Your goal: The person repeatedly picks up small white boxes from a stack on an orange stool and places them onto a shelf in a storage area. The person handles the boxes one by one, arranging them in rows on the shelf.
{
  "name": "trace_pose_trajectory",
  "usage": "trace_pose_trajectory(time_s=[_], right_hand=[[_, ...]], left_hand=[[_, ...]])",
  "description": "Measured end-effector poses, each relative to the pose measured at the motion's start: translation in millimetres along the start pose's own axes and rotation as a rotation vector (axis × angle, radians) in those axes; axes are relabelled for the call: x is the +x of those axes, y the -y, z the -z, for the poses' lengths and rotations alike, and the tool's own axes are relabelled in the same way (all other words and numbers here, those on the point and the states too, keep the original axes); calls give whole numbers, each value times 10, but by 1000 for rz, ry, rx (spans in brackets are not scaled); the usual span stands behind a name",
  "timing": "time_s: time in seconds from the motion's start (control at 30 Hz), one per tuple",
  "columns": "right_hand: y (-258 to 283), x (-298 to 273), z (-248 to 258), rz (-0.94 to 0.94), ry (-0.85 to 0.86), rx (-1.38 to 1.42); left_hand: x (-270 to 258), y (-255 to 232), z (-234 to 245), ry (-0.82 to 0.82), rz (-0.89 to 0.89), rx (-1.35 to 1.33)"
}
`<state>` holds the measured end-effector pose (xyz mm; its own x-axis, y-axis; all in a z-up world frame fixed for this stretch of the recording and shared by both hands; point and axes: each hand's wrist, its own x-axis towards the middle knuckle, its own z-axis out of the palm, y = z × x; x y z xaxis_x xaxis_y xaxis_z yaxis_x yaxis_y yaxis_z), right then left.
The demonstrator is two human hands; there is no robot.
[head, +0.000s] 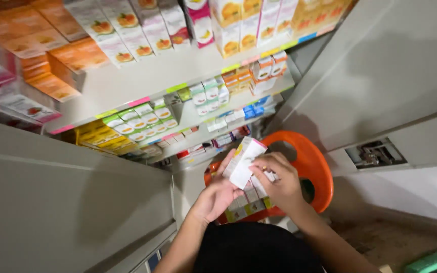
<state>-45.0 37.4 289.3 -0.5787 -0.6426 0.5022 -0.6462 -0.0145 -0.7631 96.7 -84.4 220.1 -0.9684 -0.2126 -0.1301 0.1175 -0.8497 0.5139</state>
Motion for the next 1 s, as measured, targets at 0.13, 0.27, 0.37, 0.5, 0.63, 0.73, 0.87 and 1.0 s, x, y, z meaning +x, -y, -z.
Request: trace_pose_trajectory(time_s=[0.13,0.27,0.37,0.5,0.63,0.73,0.87,1.0], right_hand=[[240,-3,-153,94,70,-51],[5,195,-205,461,192,-66],[-89,271,-156,363,115,-94],[-151,70,-203,71,-1,-205],[-63,20,-283,298,151,-105],[-185,260,-147,348,183,-89],[-282,229,-172,19,-144,22],[-126,99,-192,-293,-333,345]], left_hand=[[57,-82,-116,-86,-4,6],[98,-110,-189,-126,-45,-57],[56,-93,-147,-134,-5,-73],[54,-183,-187,-68,32,-33],[131,-156,-146,-78,-9,-90],[83,-137,-118,-102,45,-36],[-18,-264,-371,-52,68,-47],[4,-355,-459,-34,55,-225]])
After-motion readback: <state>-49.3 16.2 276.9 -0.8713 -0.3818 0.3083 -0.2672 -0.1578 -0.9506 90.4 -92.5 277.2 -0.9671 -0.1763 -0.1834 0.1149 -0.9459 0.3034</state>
